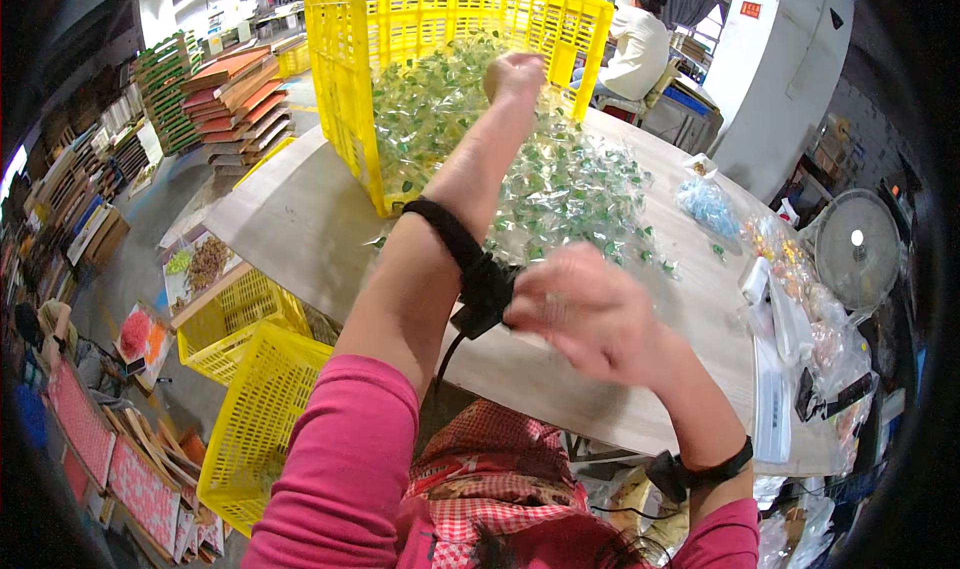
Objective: Packaging small green plastic parts into transparent bags from a basket.
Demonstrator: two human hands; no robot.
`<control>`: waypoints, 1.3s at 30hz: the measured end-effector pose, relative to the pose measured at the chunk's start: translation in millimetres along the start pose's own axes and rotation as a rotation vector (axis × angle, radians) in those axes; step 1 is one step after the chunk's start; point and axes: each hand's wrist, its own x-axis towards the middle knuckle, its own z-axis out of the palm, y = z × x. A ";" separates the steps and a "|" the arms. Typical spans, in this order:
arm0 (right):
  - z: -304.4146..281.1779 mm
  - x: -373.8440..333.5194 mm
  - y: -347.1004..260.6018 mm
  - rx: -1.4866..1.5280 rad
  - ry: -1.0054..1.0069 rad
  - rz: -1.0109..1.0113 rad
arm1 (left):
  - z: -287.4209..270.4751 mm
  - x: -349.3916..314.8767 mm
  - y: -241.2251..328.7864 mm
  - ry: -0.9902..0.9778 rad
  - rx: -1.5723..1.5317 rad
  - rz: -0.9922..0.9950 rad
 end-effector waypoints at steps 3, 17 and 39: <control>-2.7 15.4 9.4 -0.040 0.069 0.133 | -9.5 12.8 15.6 -0.237 -0.929 -0.592; 7.5 19.0 0.8 0.226 0.158 0.200 | -46.9 18.1 92.8 -0.046 -1.524 -0.210; 2.2 13.3 -17.7 1.075 0.234 0.824 | 1.8 -35.9 9.9 -0.474 1.860 1.599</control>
